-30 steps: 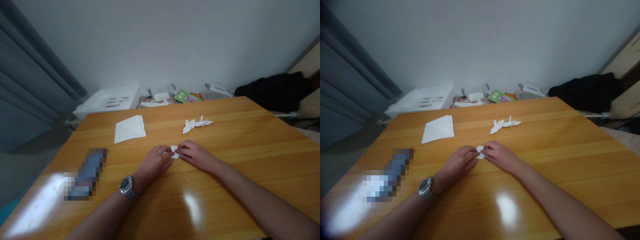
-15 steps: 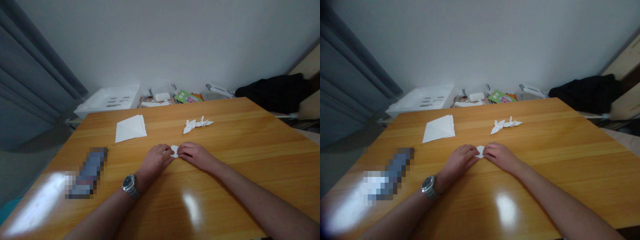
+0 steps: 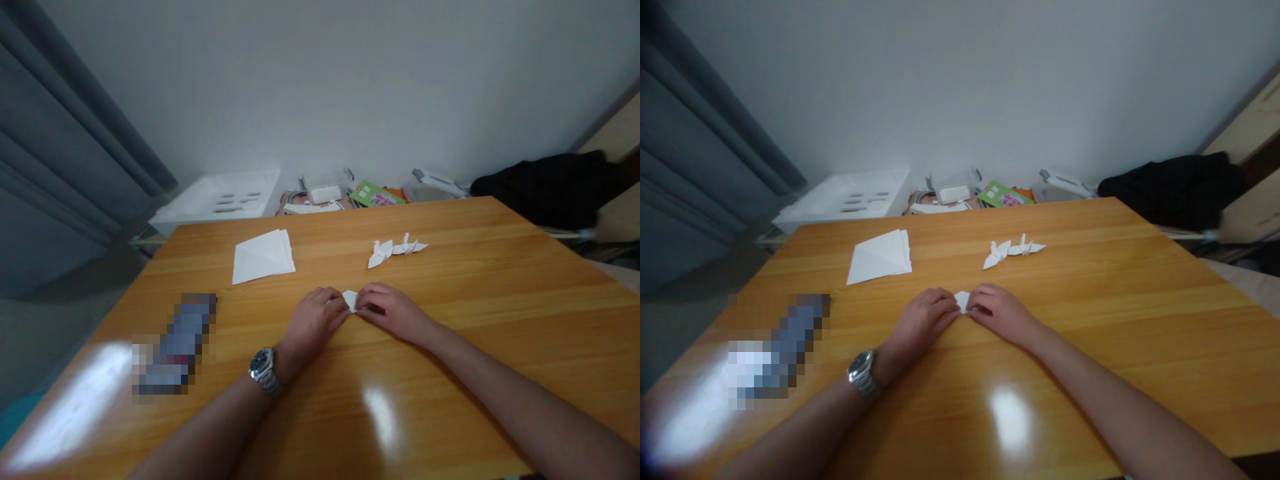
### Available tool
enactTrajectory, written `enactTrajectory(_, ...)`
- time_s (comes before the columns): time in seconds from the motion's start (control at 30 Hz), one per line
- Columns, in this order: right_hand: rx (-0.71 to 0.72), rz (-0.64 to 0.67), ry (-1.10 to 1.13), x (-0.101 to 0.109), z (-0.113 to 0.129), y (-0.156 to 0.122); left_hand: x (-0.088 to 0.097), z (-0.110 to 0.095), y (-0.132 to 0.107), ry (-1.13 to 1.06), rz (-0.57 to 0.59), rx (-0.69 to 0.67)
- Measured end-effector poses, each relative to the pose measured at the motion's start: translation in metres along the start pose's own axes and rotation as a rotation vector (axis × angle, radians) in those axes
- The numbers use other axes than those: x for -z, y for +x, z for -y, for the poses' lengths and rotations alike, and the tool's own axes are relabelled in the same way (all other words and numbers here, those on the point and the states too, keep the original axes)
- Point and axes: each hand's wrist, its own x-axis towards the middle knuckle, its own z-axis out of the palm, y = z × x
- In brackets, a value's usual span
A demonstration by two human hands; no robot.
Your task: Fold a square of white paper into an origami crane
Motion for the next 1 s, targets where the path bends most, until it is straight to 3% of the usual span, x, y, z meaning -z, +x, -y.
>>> enactTrajectory(1.0,-0.179,-0.058,0.055,-0.003,0.009,0.007,-0.015,0.008,0.007,-0.214,-0.127,0.136)
